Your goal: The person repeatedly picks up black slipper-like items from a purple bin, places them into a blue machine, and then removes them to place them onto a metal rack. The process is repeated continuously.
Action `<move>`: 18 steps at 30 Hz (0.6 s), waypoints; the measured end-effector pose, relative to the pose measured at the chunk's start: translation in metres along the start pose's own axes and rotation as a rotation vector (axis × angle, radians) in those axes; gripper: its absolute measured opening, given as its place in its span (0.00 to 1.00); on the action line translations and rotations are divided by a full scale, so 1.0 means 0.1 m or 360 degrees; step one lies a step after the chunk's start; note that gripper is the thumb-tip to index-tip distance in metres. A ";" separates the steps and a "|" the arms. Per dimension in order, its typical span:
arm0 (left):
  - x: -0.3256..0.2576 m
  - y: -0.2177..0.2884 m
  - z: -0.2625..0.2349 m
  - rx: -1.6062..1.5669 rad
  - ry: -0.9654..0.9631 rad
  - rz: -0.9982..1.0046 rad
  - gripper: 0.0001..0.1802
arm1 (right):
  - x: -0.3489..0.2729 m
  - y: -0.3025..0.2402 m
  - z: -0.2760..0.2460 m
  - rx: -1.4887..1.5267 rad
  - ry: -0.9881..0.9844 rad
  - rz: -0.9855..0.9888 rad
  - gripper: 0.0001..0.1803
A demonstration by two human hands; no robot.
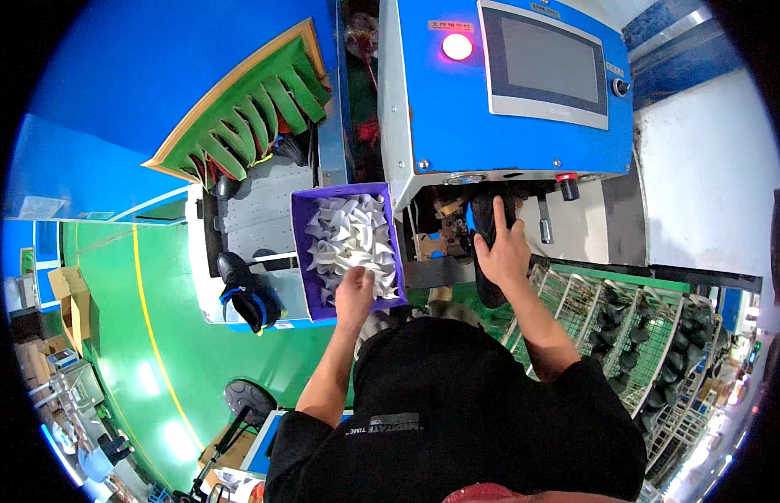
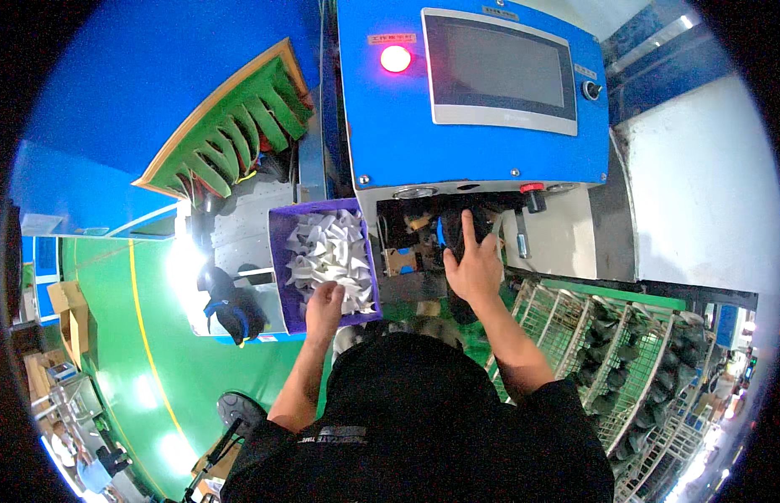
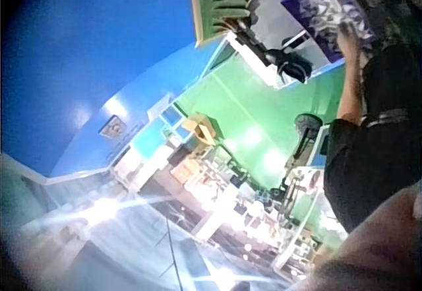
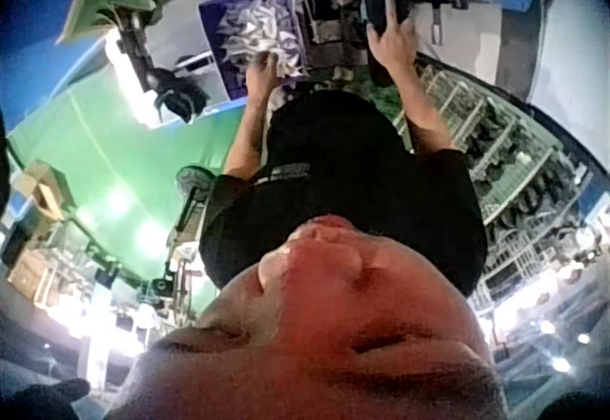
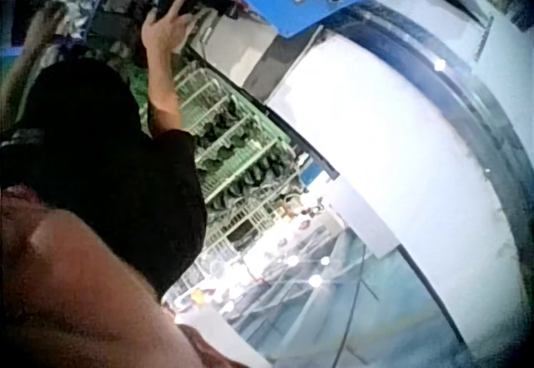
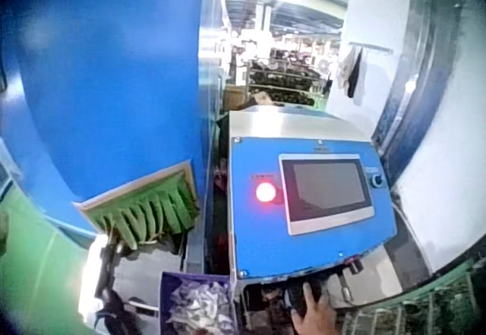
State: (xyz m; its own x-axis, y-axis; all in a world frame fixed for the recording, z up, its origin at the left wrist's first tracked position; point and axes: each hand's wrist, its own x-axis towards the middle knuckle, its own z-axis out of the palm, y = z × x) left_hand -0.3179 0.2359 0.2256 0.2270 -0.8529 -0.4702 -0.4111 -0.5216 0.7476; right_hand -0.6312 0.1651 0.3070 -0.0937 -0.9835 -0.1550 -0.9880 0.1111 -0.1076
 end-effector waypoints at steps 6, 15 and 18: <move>0.00 0.27 0.38 0.0019 -0.0431 0.0268 0.22 | -0.10 0.17 0.26 0.0102 0.0619 -0.0239 0.49; -0.39 0.83 0.92 -0.1184 -0.2101 -0.0799 0.40 | -1.92 0.10 -0.30 0.0362 0.0289 -0.0260 0.40; -0.62 0.69 0.98 -0.1102 -0.2170 -0.0941 0.41 | -2.13 0.13 -0.60 0.0437 -0.0124 -0.0448 0.41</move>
State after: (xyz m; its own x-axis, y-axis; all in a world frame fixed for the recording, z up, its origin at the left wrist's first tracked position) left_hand -0.4471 0.2552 0.2605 -0.8548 -0.0888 -0.5114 -0.0198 -0.9790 0.2030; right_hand -0.6312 0.3679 0.3973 0.1963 -0.9682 -0.1551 -0.9031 -0.1169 -0.4133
